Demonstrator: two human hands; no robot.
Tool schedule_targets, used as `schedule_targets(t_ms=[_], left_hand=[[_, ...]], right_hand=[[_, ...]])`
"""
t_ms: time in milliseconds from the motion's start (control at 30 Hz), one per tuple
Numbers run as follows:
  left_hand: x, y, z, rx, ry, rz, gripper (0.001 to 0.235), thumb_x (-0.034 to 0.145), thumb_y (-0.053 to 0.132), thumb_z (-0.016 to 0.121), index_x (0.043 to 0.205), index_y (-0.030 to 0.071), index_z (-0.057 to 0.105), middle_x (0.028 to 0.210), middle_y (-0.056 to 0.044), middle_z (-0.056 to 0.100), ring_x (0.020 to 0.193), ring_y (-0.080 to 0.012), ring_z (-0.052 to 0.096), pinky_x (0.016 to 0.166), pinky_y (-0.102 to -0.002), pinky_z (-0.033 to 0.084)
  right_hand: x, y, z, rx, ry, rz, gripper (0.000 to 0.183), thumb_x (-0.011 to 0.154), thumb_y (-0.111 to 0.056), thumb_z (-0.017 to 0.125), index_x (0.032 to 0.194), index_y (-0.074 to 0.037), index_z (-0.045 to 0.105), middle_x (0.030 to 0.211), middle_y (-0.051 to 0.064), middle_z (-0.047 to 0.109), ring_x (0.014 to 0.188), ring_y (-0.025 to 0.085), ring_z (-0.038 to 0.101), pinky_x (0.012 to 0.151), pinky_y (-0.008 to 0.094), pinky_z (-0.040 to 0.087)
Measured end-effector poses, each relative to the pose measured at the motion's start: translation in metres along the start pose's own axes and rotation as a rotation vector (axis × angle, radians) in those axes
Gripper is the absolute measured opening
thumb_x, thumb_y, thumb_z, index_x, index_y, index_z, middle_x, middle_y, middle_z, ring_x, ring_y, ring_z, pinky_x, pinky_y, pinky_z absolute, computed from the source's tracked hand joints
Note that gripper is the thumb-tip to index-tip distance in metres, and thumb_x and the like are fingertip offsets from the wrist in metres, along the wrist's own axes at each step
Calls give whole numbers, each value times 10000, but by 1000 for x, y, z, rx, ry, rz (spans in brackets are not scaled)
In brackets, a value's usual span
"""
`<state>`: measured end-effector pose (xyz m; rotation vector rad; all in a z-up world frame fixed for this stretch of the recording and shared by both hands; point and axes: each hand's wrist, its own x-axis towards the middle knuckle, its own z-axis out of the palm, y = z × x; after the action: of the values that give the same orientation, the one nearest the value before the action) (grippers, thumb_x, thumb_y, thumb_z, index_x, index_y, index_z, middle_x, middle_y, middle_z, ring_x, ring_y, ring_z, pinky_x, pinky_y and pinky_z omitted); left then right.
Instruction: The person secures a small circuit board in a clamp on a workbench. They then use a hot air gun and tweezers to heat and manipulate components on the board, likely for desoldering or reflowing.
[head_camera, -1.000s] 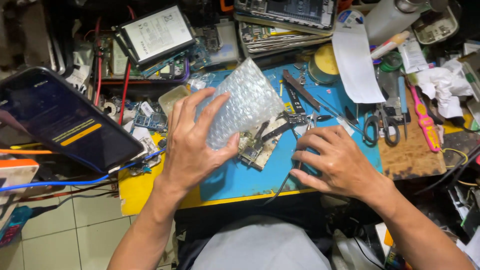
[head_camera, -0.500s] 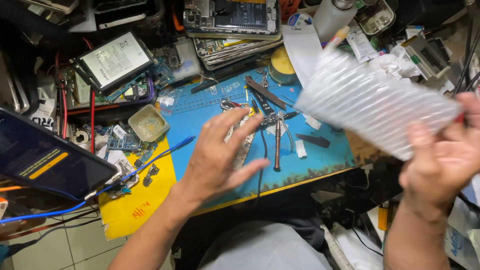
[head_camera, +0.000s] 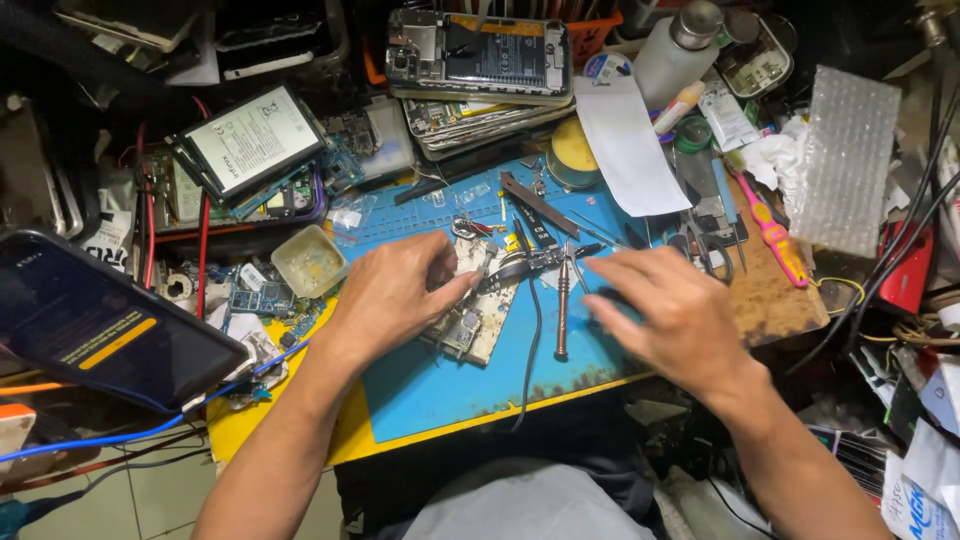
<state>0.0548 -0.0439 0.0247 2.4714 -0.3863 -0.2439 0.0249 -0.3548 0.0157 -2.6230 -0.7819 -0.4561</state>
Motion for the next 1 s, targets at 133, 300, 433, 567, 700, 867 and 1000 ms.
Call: schedule_targets(t_ms=[133,300,433,567,700,867,1000], left_hand=[[-6,-5,-5,-53,-14,15,247,875,356,742,899,116,689,754,-101,727,736,-340,748,659,-492,578],[-8,-8,-12,-62,-110,56,212,905,319,699,966,120,739,837,-107,756,832,-320,759,746,-452,596],[-9,-12,-15,-48,-117,139,255,888,323,723,981,86,738,867,-157,748,882,-370,739,783,-490,578],[-13,-20,-14,-10,-264,149,515,813,546,766,1105,128,695,988,-109,708,973,-313,658,858,-452,500],[-14,-27,-15,36,-408,146,672,745,566,848,1220,150,617,1110,-57,629,1006,-265,614,768,-423,470],[-15,-17,-20,54,-470,49,652,778,494,835,1288,193,562,1190,-32,569,967,-286,634,738,-465,467],[-15,-19,-18,64,-452,52,556,803,467,799,1249,212,586,1177,-31,589,1003,-294,640,775,-474,469]], right_hand=[[38,-8,34,-15,-55,-117,262,904,-280,775,1132,-152,773,1103,57,757,1007,222,718,809,343,576],[48,-6,38,12,55,-128,86,905,-152,771,987,-157,795,955,19,779,859,202,721,720,308,524],[48,0,16,93,114,-105,145,958,-149,740,1088,-186,792,978,-15,781,867,186,729,748,302,552],[66,-12,-24,212,116,-80,143,962,-22,744,1095,-53,787,1035,93,789,904,244,761,797,334,575],[91,-10,-56,234,203,-178,108,1002,104,765,1108,114,776,1047,239,783,800,253,733,689,310,558],[153,3,-42,207,314,-340,98,1036,163,756,1129,147,784,1100,280,780,989,360,770,900,408,606],[191,21,-2,336,319,-412,133,996,131,733,1122,111,773,1092,279,771,1005,359,776,949,408,646]])
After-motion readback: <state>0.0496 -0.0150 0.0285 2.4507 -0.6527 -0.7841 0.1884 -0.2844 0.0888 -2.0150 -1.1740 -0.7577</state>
